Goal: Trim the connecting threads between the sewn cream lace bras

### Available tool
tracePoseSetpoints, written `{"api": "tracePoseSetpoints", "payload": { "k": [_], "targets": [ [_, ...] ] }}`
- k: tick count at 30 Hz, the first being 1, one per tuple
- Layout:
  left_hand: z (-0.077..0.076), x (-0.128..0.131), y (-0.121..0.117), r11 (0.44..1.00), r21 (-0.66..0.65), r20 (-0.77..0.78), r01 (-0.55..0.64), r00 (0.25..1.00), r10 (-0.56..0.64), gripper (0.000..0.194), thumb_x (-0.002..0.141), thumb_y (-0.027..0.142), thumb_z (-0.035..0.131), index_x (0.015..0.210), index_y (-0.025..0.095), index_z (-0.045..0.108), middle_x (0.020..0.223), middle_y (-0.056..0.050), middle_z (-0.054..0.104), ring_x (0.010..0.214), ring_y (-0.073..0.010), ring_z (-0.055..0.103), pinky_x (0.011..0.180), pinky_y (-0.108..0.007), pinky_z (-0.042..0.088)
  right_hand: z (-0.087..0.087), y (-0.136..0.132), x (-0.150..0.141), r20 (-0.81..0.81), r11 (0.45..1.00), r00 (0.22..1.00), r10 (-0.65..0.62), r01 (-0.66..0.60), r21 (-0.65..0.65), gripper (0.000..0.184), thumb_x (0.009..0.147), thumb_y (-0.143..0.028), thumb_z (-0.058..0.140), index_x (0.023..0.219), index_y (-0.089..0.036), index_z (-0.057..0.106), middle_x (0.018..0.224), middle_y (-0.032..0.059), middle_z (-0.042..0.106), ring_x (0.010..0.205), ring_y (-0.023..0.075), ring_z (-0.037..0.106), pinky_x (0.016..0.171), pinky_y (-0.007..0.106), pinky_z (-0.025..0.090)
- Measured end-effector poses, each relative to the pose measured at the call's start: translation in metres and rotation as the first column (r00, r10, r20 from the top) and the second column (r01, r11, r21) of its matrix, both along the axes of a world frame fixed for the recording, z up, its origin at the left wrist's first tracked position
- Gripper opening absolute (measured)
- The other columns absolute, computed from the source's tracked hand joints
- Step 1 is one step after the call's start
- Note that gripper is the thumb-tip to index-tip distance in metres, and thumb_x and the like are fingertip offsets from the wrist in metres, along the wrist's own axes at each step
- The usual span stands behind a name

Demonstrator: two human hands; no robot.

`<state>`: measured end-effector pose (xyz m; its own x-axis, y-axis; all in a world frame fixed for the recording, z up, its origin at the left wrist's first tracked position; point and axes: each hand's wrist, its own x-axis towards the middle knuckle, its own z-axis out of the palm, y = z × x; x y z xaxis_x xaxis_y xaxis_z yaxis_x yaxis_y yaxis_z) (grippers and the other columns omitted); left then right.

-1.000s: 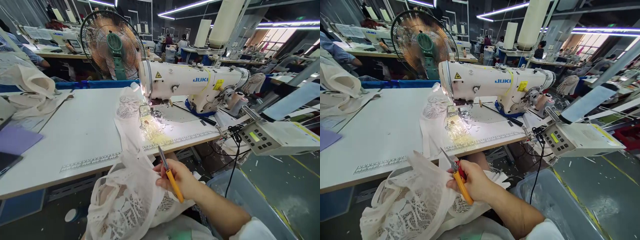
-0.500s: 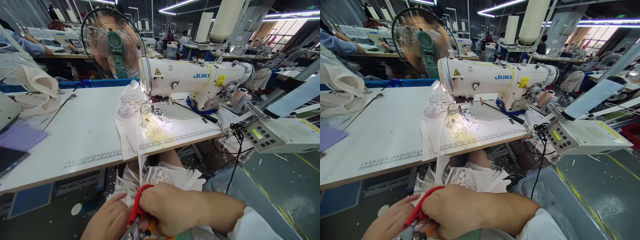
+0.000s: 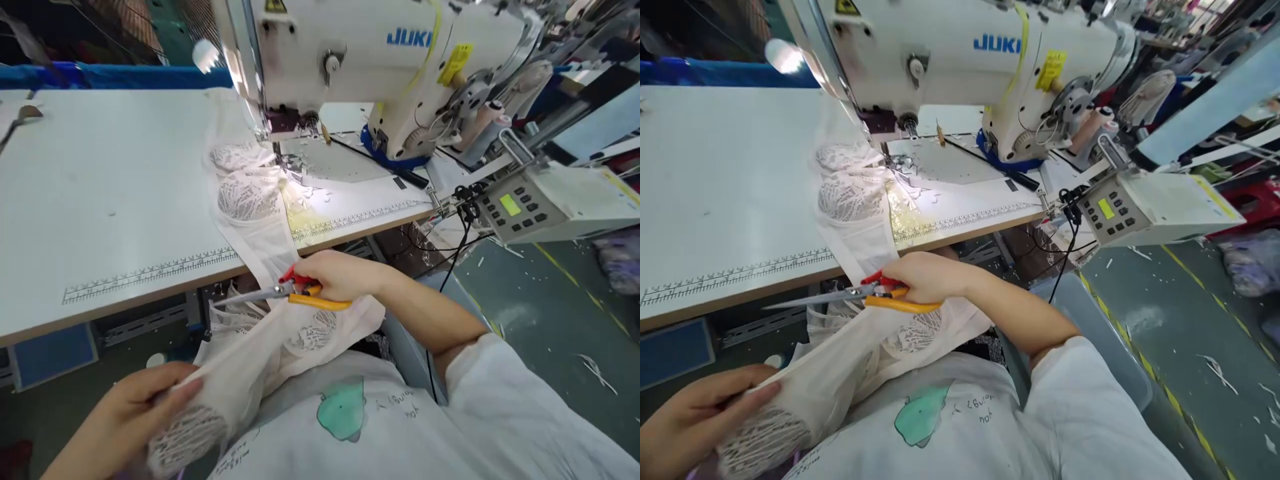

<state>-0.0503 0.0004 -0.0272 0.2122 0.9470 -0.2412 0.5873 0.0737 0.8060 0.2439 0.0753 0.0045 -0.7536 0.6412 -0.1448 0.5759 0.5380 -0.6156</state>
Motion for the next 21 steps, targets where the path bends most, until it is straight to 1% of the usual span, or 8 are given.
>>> {"api": "tracePoseSetpoints", "payload": {
  "k": [2,5,7,10,12,15,18,21],
  "targets": [
    [-0.009,-0.004,0.013,0.989,-0.019,-0.105,0.149,0.983,-0.150,0.028,0.066,0.053,0.063,0.059,0.027,0.068,0.062,-0.001,0.066,0.056,-0.0184,0.060,0.052,-0.021,0.047,-0.005,0.008,-0.004,0.005,1.000,1.000,0.000,0.000,-0.005,0.021,0.082,-0.023,0.052,0.067,-0.018,0.038,0.069,0.0008,0.051,0.059,0.0113,0.040,0.055,0.023,0.028],
    [-0.014,0.002,0.020,0.981,0.088,-0.219,0.175,0.964,-0.152,0.028,0.069,0.049,0.062,0.086,0.028,0.069,0.086,-0.002,0.070,0.071,-0.0200,0.064,0.051,-0.019,0.048,-0.006,0.011,-0.011,-0.014,0.999,0.999,0.043,-0.044,-0.031,0.026,0.083,-0.025,0.052,0.064,-0.019,0.034,0.066,-0.0010,0.047,0.057,0.0101,0.037,0.055,0.024,0.026],
    [-0.012,0.016,0.019,0.958,0.192,-0.157,0.214,0.970,-0.185,0.029,0.070,0.044,0.062,0.092,0.027,0.067,0.092,-0.003,0.071,0.079,-0.0210,0.065,0.054,-0.020,0.050,-0.002,0.009,-0.016,-0.039,0.993,0.995,0.091,-0.093,-0.066,0.026,0.082,-0.025,0.053,0.065,-0.019,0.034,0.065,-0.0020,0.046,0.057,0.0097,0.036,0.054,0.023,0.026],
    [-0.004,0.045,0.016,0.926,0.328,-0.066,0.190,0.982,-0.178,0.021,0.070,0.040,0.061,0.083,0.025,0.067,0.083,-0.004,0.072,0.079,-0.0227,0.066,0.067,-0.026,0.053,0.007,0.006,-0.021,-0.076,0.982,0.986,0.150,-0.157,-0.102,0.025,0.082,-0.024,0.052,0.065,-0.019,0.034,0.064,-0.0029,0.045,0.057,0.0093,0.036,0.054,0.023,0.027],
    [0.001,0.063,0.017,0.946,0.296,-0.087,0.132,0.990,-0.110,0.021,0.069,0.042,0.061,0.078,0.024,0.068,0.076,-0.004,0.073,0.071,-0.0233,0.067,0.064,-0.029,0.053,0.012,0.006,-0.023,-0.071,0.980,0.984,0.166,-0.173,-0.096,0.025,0.081,-0.021,0.051,0.065,-0.019,0.033,0.063,-0.0030,0.044,0.057,0.0093,0.036,0.054,0.024,0.027],
    [0.005,0.079,0.020,0.984,0.157,-0.067,0.084,0.995,-0.074,0.024,0.069,0.043,0.061,0.078,0.022,0.068,0.075,-0.004,0.073,0.069,-0.0229,0.067,0.061,-0.028,0.052,0.015,0.008,-0.023,-0.060,0.982,0.985,0.164,-0.169,-0.080,0.025,0.079,-0.017,0.052,0.064,-0.019,0.032,0.064,-0.0029,0.044,0.057,0.0093,0.036,0.054,0.024,0.027],
    [0.006,0.084,0.023,0.995,0.068,0.053,0.068,0.996,-0.071,0.023,0.068,0.041,0.064,0.079,0.020,0.068,0.072,-0.003,0.072,0.065,-0.0202,0.064,0.059,-0.027,0.050,0.012,0.012,-0.021,-0.072,0.980,0.981,0.178,-0.184,-0.076,0.025,0.078,-0.015,0.054,0.065,-0.019,0.034,0.066,-0.0026,0.045,0.059,0.0095,0.037,0.054,0.024,0.028],
    [0.006,0.086,0.023,0.999,-0.030,0.225,0.016,0.974,-0.009,0.018,0.067,0.037,0.067,0.072,0.020,0.066,0.071,-0.003,0.068,0.066,-0.0178,0.060,0.057,-0.025,0.049,0.007,0.018,-0.018,-0.092,0.977,0.977,0.194,-0.201,-0.073,0.024,0.076,-0.014,0.056,0.065,-0.018,0.036,0.064,-0.0029,0.045,0.059,0.0094,0.037,0.053,0.024,0.027]
  ]
}}
